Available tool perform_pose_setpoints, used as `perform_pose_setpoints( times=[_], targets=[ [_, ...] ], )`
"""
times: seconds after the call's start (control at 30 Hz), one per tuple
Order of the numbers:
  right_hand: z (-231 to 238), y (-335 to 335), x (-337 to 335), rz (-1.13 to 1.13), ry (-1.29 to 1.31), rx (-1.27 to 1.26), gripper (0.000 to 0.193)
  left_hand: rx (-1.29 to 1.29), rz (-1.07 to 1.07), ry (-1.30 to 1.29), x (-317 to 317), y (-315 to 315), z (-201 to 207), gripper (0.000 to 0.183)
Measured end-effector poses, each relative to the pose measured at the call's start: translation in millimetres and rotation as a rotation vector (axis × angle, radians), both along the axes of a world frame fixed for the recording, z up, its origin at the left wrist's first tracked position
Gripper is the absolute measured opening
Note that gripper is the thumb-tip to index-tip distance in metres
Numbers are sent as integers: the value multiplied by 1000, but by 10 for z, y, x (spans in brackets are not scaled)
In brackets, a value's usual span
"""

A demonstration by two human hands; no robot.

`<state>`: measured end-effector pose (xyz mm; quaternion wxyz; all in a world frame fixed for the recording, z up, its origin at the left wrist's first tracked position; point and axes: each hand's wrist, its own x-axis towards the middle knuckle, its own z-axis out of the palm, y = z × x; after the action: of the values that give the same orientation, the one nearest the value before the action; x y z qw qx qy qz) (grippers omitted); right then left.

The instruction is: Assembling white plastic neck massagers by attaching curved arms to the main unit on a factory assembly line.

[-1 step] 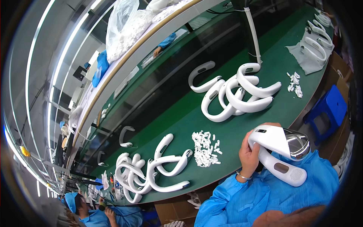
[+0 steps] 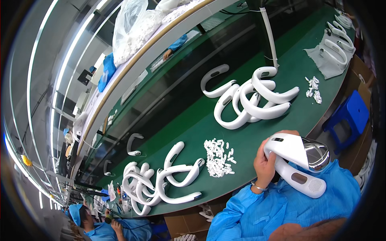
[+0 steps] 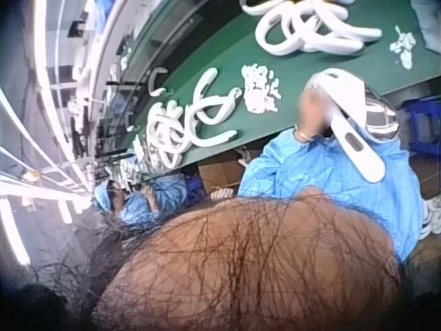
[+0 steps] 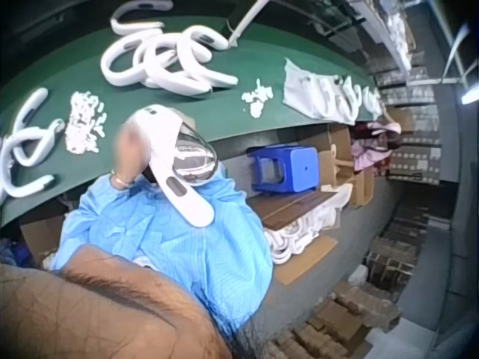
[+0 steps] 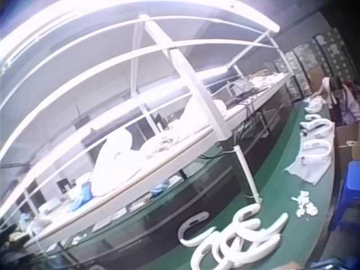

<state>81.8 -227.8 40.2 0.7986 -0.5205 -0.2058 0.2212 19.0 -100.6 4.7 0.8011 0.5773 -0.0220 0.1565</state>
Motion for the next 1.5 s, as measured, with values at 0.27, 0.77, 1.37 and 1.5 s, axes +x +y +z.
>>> perform_pose_setpoints(
  times=[0.27, 0.77, 1.37, 1.5],
  targets=[
    [305, 54, 30, -111, -153, -227, 23, 82, 128, 44, 115, 59, 9, 36],
    [764, 821, 2824, -72, -1094, -1190, 37, 267, 541, 454, 2194, 3141, -354, 24],
    [523, 959, 3466, 85, -1180, -1327, 34, 251, 392, 505, 2868, 2877, 134, 52],
    [963, 754, 2560, -16, -1445, -1096, 34, 192, 154, 493, 2395, 2183, 839, 58]
  ],
)
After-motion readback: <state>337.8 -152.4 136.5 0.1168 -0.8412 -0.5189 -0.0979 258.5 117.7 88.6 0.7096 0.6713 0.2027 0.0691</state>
